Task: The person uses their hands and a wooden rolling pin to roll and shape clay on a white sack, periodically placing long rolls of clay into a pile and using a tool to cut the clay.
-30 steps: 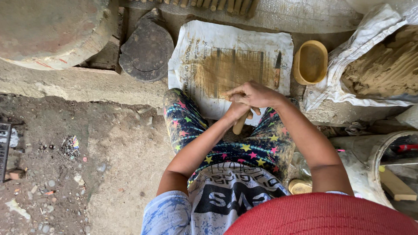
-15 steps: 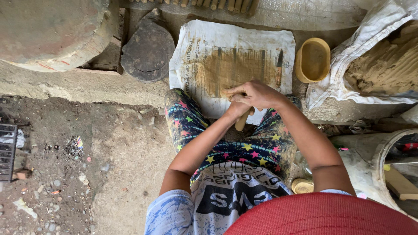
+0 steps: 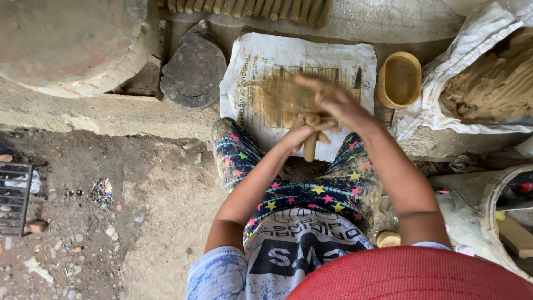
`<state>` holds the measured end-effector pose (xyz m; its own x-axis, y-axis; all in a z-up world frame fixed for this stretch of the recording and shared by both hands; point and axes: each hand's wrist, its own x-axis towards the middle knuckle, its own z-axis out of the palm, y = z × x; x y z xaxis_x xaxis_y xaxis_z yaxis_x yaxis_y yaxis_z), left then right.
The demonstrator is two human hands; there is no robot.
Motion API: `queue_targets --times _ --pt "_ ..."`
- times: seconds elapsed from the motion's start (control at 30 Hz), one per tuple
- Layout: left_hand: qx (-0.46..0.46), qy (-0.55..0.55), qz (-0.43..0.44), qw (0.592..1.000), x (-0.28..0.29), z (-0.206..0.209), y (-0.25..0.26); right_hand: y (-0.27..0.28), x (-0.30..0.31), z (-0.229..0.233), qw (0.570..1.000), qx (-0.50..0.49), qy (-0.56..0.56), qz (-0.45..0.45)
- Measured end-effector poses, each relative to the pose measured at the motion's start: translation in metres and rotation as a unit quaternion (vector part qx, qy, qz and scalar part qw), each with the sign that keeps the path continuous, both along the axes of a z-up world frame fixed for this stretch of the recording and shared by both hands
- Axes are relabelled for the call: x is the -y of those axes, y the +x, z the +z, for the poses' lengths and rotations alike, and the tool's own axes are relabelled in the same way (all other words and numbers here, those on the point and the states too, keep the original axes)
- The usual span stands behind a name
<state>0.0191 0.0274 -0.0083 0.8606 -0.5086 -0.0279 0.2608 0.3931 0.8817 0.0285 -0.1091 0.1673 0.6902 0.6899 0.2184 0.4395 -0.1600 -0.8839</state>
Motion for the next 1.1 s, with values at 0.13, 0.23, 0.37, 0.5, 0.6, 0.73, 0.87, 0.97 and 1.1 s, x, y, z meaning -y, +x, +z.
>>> queue_targets --times 0.13,0.23,0.37,0.5,0.6,0.73,0.87,0.97,1.1 --pt "-0.064 -0.146 -0.02 0.987 -0.021 0.031 -0.002 -0.012 0.019 0.028 0.99 -0.039 0.064 -0.119" --pt "-0.081 -0.192 -0.004 0.978 -0.028 0.028 0.001 -0.038 0.022 0.019 0.974 -0.052 -0.106 -0.193" --pt "-0.113 -0.236 0.001 0.965 -0.025 0.001 0.006 -0.059 -0.005 -0.038 0.957 0.014 -0.225 -0.186" --pt "-0.147 -0.172 0.029 0.974 -0.011 -0.04 0.016 -0.055 -0.007 -0.089 0.95 0.068 -0.192 -0.236" --pt "-0.088 -0.15 0.02 0.985 -0.012 -0.044 0.015 -0.046 0.007 -0.113 0.962 -0.09 -0.134 -0.219" --pt "-0.04 -0.077 -0.024 0.996 -0.02 -0.011 0.009 -0.03 0.025 -0.135 0.98 -0.054 -0.043 -0.188" --pt "0.069 0.002 0.0 0.998 -0.058 0.014 0.018 -0.014 0.041 -0.164 0.922 -0.293 0.034 -0.252" --pt "0.047 0.101 0.079 0.991 -0.079 -0.005 0.044 -0.009 0.052 -0.188 0.883 -0.36 0.046 -0.296" --pt "0.1 0.394 0.124 0.905 -0.067 -0.084 0.084 -0.025 0.057 -0.218 0.851 -0.436 0.031 -0.29"
